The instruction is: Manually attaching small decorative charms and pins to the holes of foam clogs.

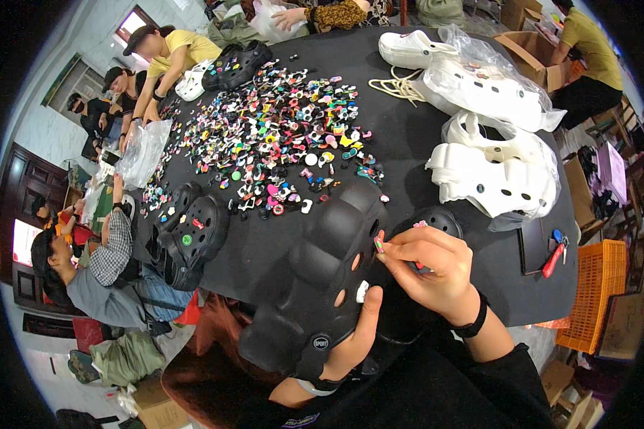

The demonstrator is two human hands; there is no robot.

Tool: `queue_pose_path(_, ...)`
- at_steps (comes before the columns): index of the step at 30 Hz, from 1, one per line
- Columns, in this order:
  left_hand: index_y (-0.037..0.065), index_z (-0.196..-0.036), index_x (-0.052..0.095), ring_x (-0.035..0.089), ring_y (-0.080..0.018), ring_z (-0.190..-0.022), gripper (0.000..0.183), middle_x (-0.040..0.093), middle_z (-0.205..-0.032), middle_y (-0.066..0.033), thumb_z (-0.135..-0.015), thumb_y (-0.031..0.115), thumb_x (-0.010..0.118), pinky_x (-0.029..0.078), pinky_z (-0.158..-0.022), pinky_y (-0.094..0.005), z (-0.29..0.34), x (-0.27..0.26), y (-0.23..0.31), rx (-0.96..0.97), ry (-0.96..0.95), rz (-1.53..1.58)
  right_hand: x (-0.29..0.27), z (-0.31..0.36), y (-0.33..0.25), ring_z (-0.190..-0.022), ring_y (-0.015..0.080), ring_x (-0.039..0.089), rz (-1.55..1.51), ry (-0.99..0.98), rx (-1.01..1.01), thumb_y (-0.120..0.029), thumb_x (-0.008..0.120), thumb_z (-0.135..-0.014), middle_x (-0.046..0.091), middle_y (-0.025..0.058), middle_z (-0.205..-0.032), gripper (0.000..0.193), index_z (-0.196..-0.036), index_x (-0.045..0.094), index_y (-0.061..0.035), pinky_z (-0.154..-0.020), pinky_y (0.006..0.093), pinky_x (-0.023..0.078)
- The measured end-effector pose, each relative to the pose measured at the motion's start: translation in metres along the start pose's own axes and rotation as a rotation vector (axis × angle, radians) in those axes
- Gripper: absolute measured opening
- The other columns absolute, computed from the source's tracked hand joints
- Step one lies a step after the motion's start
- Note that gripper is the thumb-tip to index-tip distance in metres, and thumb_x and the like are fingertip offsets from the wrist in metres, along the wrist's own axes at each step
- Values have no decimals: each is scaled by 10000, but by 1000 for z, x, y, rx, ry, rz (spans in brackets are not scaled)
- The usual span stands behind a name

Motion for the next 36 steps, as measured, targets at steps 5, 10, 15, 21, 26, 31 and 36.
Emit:
queue_pose_path(5, -60, -1305, 446, 491, -240, -1181, 425, 512, -1284, -165, -922, 84, 560, 375, -1001, -326, -3, 0, 16, 152, -28, -164, -3, -1, 4, -671, 206, 669, -29, 22, 26, 16, 763, -684, 673, 101, -793, 149, -755, 639, -23, -583, 279, 534)
queue_pose_path(10, -58, -1298, 455, 496, -245, -1173, 424, 515, -1277, -165, -915, 89, 566, 377, -999, -334, -5, 0, 21, 170, -19, -154, -6, 1, 9, -705, 207, 674, -58, 40, 85, 10, 770, -677, 681, 98, -795, 144, -765, 660, -22, -628, 283, 533)
queue_pose_path(15, -34, -1197, 564, 580, -297, -1046, 362, 604, -1146, -176, -898, 163, 614, 426, -938, -369, -4, -6, 26, 211, 94, -127, -3, 1, 16, -725, 207, 674, -138, 6, 132, -17, 794, -666, 687, 94, -785, 149, -754, 675, -25, -644, 294, 531)
queue_pose_path(21, -28, -1198, 566, 581, -298, -1040, 366, 606, -1134, -177, -904, 186, 609, 430, -930, -370, -2, -9, 24, 191, 73, -167, 3, 0, 22, -720, 204, 667, -233, -6, 177, -28, 797, -668, 684, 88, -772, 141, -744, 677, -25, -647, 293, 526)
queue_pose_path(26, -23, -1208, 560, 573, -308, -1049, 375, 601, -1144, -171, -911, 202, 598, 422, -938, -386, 0, -11, 20, 182, 79, -239, 9, -3, 28, -695, 201, 654, -259, -44, 174, -31, 795, -674, 675, 86, -746, 143, -757, 679, -22, -636, 289, 519)
queue_pose_path(31, -22, -1214, 561, 555, -307, -1081, 374, 597, -1163, -172, -913, 199, 591, 394, -971, -391, 2, -11, 15, 143, 67, -222, 17, 2, 40, -816, 179, 642, -355, -158, 257, -113, 835, -648, 665, 97, -930, 270, -856, 685, -30, -685, 293, 509)
queue_pose_path(36, -35, -1278, 488, 519, -236, -1136, 409, 535, -1252, -148, -901, 82, 593, 394, -980, -331, 5, -12, 9, 157, -39, -191, 19, 1, 53, -1217, 236, 474, -234, -142, 322, -230, 905, -534, 373, 131, -1420, 929, -1338, 452, -119, -961, 367, 424)
Point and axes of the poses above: each hand's wrist, its own z-axis away from the middle knuckle, its own x-axis out of the palm, y = z × x, the point moved 8 cm from there along -z, towards the middle knuckle
